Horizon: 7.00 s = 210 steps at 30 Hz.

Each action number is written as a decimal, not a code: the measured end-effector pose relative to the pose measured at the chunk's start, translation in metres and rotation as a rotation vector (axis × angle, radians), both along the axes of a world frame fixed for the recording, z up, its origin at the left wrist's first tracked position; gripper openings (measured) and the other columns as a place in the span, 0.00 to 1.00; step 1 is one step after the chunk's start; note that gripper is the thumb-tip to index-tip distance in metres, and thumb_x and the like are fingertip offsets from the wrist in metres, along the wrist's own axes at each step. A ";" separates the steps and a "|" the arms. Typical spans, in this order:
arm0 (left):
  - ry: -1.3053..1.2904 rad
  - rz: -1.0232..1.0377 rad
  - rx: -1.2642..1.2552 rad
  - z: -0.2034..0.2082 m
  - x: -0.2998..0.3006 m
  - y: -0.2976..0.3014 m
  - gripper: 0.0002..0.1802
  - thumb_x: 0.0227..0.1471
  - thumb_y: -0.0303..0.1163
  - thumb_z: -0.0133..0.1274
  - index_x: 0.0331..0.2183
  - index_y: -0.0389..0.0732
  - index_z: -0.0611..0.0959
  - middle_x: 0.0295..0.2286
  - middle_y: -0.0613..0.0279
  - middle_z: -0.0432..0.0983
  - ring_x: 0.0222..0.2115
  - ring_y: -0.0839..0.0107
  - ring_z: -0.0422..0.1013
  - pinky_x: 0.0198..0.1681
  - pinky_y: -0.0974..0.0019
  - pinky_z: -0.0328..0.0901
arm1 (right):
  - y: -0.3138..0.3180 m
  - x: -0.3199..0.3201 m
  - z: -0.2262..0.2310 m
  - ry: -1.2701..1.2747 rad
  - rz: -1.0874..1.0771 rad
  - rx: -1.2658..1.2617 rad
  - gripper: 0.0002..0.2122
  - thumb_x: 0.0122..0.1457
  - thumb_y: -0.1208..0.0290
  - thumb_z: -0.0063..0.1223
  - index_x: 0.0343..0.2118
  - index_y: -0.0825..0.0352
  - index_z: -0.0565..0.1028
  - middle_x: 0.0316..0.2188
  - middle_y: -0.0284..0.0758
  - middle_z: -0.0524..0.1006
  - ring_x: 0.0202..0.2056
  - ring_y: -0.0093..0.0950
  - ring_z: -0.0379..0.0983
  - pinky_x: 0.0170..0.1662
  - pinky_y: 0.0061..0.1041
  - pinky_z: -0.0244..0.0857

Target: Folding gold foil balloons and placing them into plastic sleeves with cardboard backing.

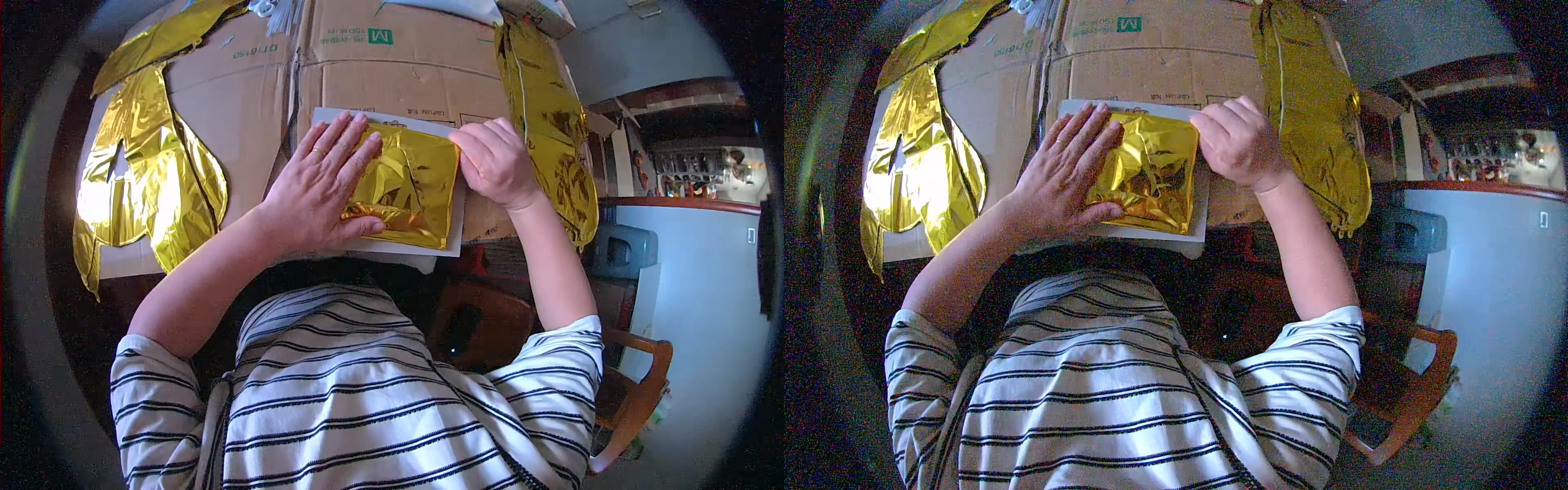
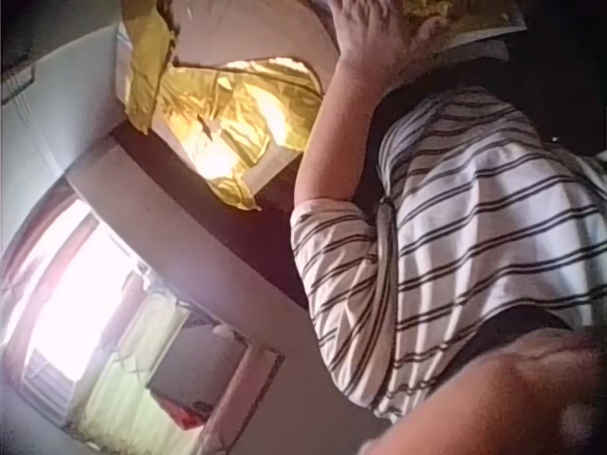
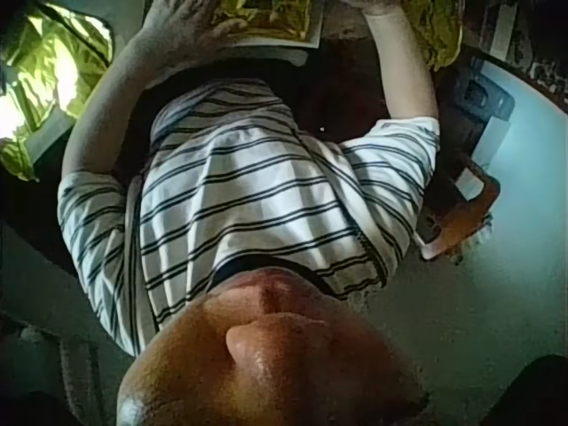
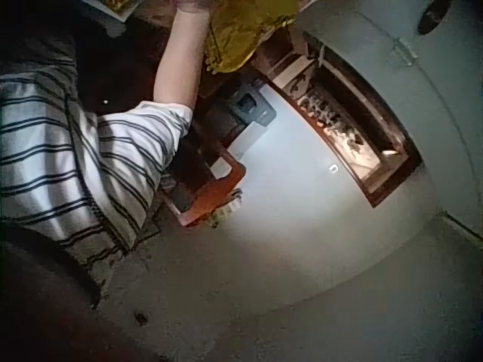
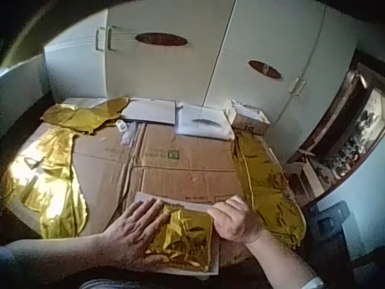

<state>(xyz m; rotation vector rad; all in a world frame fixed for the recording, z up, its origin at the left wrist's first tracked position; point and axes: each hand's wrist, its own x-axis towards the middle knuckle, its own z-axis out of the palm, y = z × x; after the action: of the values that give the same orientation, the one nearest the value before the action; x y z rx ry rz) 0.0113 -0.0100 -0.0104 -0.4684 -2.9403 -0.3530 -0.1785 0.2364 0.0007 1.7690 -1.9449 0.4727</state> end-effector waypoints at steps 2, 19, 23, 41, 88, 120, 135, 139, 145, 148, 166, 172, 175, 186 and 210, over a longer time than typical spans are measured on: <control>0.011 -0.006 0.013 -0.002 0.000 -0.001 0.52 0.56 0.67 0.42 0.65 0.33 0.56 0.65 0.38 0.46 0.68 0.46 0.41 0.69 0.47 0.35 | 0.001 0.001 0.002 -0.015 0.001 0.010 0.10 0.48 0.76 0.57 0.36 0.65 0.77 0.30 0.34 0.76 0.30 0.33 0.73 0.35 0.33 0.65; 0.008 -0.003 0.041 -0.001 -0.001 0.000 0.54 0.54 0.67 0.45 0.66 0.34 0.54 0.66 0.40 0.45 0.68 0.45 0.42 0.69 0.46 0.38 | -0.002 0.004 -0.006 -0.396 -0.154 -0.047 0.04 0.50 0.76 0.59 0.29 0.63 0.75 0.25 0.34 0.73 0.29 0.36 0.72 0.35 0.35 0.62; 0.007 0.000 0.034 0.000 0.001 0.000 0.54 0.54 0.67 0.45 0.66 0.34 0.54 0.66 0.40 0.45 0.68 0.45 0.42 0.69 0.46 0.38 | -0.001 0.004 0.000 -0.471 -0.203 0.037 0.03 0.51 0.75 0.58 0.28 0.63 0.76 0.26 0.34 0.73 0.29 0.36 0.72 0.36 0.35 0.63; 0.015 -0.020 0.093 0.000 -0.003 -0.002 0.54 0.55 0.66 0.46 0.66 0.34 0.53 0.66 0.40 0.44 0.68 0.46 0.41 0.69 0.47 0.36 | -0.012 0.000 0.029 -1.099 -0.555 0.586 0.10 0.61 0.71 0.50 0.27 0.72 0.77 0.17 0.23 0.67 0.22 0.16 0.60 0.27 0.24 0.59; 0.021 -0.028 0.004 -0.001 -0.013 -0.002 0.55 0.52 0.70 0.44 0.65 0.36 0.56 0.66 0.39 0.46 0.67 0.45 0.42 0.69 0.43 0.34 | 0.000 0.039 0.015 -0.372 -0.346 0.103 0.21 0.60 0.59 0.53 0.48 0.71 0.74 0.47 0.43 0.76 0.47 0.41 0.72 0.50 0.42 0.60; -0.007 0.087 0.228 0.027 0.001 -0.049 0.54 0.43 0.44 0.67 0.65 0.40 0.58 0.63 0.47 0.56 0.65 0.52 0.51 0.69 0.50 0.45 | 0.051 0.091 0.023 -0.953 -0.382 -0.092 0.31 0.68 0.62 0.47 0.68 0.71 0.51 0.67 0.48 0.56 0.69 0.40 0.48 0.70 0.39 0.40; -0.044 -0.027 0.284 0.018 -0.014 -0.033 0.50 0.43 0.43 0.68 0.63 0.41 0.63 0.63 0.49 0.58 0.64 0.50 0.54 0.67 0.52 0.51 | -0.018 0.102 -0.013 -0.420 -0.473 0.286 0.39 0.63 0.49 0.48 0.67 0.72 0.51 0.68 0.56 0.47 0.69 0.50 0.42 0.69 0.53 0.32; -0.035 -0.078 0.206 0.010 -0.016 -0.035 0.53 0.41 0.51 0.67 0.62 0.36 0.64 0.62 0.46 0.57 0.65 0.51 0.51 0.69 0.51 0.45 | -0.011 0.100 -0.009 -0.515 -0.430 0.195 0.36 0.65 0.54 0.48 0.68 0.71 0.50 0.69 0.53 0.47 0.70 0.47 0.43 0.70 0.47 0.35; 0.029 -0.039 0.320 0.021 -0.007 -0.038 0.52 0.39 0.44 0.71 0.63 0.44 0.65 0.62 0.49 0.59 0.63 0.49 0.55 0.66 0.50 0.53 | 0.033 0.097 0.015 -1.068 -0.371 -0.188 0.27 0.70 0.59 0.42 0.65 0.71 0.58 0.66 0.47 0.59 0.68 0.36 0.52 0.68 0.33 0.45; -0.075 0.065 0.345 0.032 0.006 -0.040 0.49 0.38 0.41 0.71 0.61 0.46 0.68 0.60 0.50 0.62 0.60 0.49 0.60 0.63 0.50 0.57 | 0.050 0.107 0.020 -0.977 -0.415 -0.208 0.26 0.70 0.59 0.42 0.65 0.71 0.59 0.65 0.46 0.62 0.66 0.37 0.56 0.67 0.33 0.48; 0.005 0.023 0.276 0.026 0.017 -0.040 0.49 0.40 0.42 0.69 0.62 0.41 0.66 0.62 0.49 0.58 0.63 0.47 0.54 0.66 0.49 0.53 | -0.029 0.116 -0.008 -0.417 -0.601 0.210 0.37 0.66 0.48 0.43 0.67 0.73 0.51 0.67 0.58 0.50 0.68 0.54 0.45 0.68 0.56 0.33; -0.007 0.072 0.269 0.024 0.029 -0.040 0.40 0.41 0.43 0.67 0.55 0.39 0.73 0.58 0.49 0.64 0.59 0.50 0.60 0.61 0.49 0.57 | -0.028 0.120 -0.016 -0.430 -0.635 0.248 0.37 0.66 0.46 0.41 0.67 0.72 0.51 0.68 0.57 0.49 0.69 0.53 0.43 0.69 0.54 0.28; -0.176 0.214 0.380 0.037 0.036 -0.037 0.29 0.45 0.41 0.64 0.47 0.36 0.79 0.48 0.51 0.73 0.47 0.57 0.70 0.51 0.56 0.65 | -0.029 0.120 -0.017 -0.422 -0.638 0.249 0.37 0.66 0.46 0.40 0.67 0.71 0.51 0.68 0.56 0.48 0.69 0.53 0.41 0.69 0.53 0.27; -0.854 0.479 1.085 0.044 0.014 -0.032 0.14 0.54 0.37 0.59 0.32 0.33 0.82 0.21 0.65 0.75 0.19 0.80 0.69 0.23 0.73 0.65 | -0.030 0.121 -0.018 -0.418 -0.645 0.258 0.37 0.66 0.44 0.37 0.68 0.70 0.51 0.68 0.55 0.48 0.69 0.51 0.41 0.69 0.54 0.26; -1.019 0.468 1.007 0.037 0.015 -0.030 0.12 0.58 0.34 0.55 0.38 0.36 0.84 0.18 0.67 0.74 0.16 0.79 0.68 0.18 0.73 0.63 | -0.030 0.122 -0.019 -0.361 -0.686 0.296 0.36 0.67 0.43 0.34 0.69 0.66 0.51 0.69 0.52 0.48 0.69 0.52 0.41 0.69 0.53 0.27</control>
<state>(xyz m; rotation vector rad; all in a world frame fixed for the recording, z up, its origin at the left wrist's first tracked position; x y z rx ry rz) 0.0265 -0.0396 0.0269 0.7157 -2.8648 -2.3266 -0.0564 0.2062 -0.0182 1.0837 -2.8197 0.2764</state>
